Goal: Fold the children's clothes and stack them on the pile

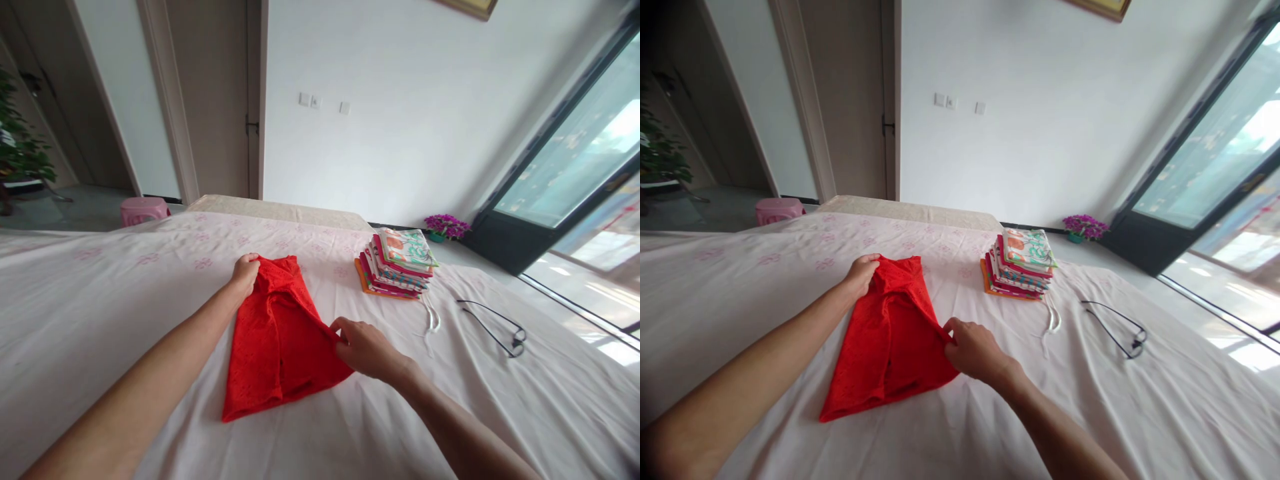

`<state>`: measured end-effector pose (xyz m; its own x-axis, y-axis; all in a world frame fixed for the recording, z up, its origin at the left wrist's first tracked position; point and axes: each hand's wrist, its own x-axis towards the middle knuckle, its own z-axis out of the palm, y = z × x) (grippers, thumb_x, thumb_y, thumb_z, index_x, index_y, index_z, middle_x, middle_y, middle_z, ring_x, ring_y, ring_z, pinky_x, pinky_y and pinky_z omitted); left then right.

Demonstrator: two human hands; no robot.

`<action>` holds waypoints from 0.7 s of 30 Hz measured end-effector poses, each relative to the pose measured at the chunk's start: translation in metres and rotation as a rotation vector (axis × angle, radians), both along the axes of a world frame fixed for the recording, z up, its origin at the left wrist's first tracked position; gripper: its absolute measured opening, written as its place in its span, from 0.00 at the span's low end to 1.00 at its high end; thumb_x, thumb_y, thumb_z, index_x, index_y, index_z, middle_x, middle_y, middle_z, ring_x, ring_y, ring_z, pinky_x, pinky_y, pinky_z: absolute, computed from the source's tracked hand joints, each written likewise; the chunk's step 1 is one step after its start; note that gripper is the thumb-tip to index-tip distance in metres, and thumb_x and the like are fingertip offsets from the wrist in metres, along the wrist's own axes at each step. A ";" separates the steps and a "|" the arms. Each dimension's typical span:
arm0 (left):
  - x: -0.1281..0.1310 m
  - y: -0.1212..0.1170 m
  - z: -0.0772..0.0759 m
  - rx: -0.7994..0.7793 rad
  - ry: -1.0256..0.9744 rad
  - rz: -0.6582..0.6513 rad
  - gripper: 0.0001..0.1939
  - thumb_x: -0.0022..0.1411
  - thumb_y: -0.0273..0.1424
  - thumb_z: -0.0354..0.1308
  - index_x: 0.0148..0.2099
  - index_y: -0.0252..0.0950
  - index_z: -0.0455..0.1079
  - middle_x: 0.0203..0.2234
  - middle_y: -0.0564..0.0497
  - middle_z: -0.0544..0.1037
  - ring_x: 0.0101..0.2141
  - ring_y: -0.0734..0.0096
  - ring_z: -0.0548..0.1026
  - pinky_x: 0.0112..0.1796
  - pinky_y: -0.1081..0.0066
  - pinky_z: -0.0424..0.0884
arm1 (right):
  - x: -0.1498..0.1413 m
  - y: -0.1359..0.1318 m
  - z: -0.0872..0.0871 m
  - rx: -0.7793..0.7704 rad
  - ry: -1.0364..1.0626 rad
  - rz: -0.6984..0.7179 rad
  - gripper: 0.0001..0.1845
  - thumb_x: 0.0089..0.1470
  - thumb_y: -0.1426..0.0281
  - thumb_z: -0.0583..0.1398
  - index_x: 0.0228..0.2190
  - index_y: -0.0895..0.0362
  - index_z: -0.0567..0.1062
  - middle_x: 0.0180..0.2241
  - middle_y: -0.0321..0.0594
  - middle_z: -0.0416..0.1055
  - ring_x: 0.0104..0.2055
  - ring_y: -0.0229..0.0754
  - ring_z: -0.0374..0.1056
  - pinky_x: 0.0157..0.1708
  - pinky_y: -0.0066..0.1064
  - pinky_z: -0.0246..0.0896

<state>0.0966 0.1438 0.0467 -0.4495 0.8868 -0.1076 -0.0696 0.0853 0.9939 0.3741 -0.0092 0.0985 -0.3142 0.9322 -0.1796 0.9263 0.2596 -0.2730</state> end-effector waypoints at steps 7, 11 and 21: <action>-0.014 0.005 -0.003 -0.037 0.118 0.049 0.26 0.50 0.25 0.60 0.53 0.27 0.69 0.29 0.46 0.79 0.34 0.65 0.78 0.35 0.70 0.72 | -0.041 -0.003 0.018 -0.020 0.278 0.069 0.18 0.55 0.70 0.54 0.45 0.52 0.77 0.30 0.34 0.76 0.30 0.35 0.68 0.30 0.24 0.54; -0.023 0.004 -0.003 -0.063 0.189 0.059 0.28 0.51 0.29 0.63 0.54 0.25 0.66 0.32 0.44 0.79 0.36 0.62 0.78 0.35 0.70 0.71 | -0.065 -0.016 0.007 -0.095 0.264 0.198 0.16 0.55 0.66 0.56 0.45 0.51 0.77 0.31 0.34 0.77 0.31 0.36 0.70 0.30 0.24 0.54; -0.030 -0.010 -0.017 -0.078 0.495 -0.016 0.48 0.41 0.27 0.68 0.65 0.38 0.56 0.48 0.41 0.78 0.47 0.55 0.76 0.44 0.67 0.68 | -0.068 -0.026 -0.004 -0.124 0.299 0.353 0.10 0.53 0.69 0.56 0.37 0.54 0.76 0.32 0.35 0.75 0.32 0.37 0.67 0.30 0.24 0.53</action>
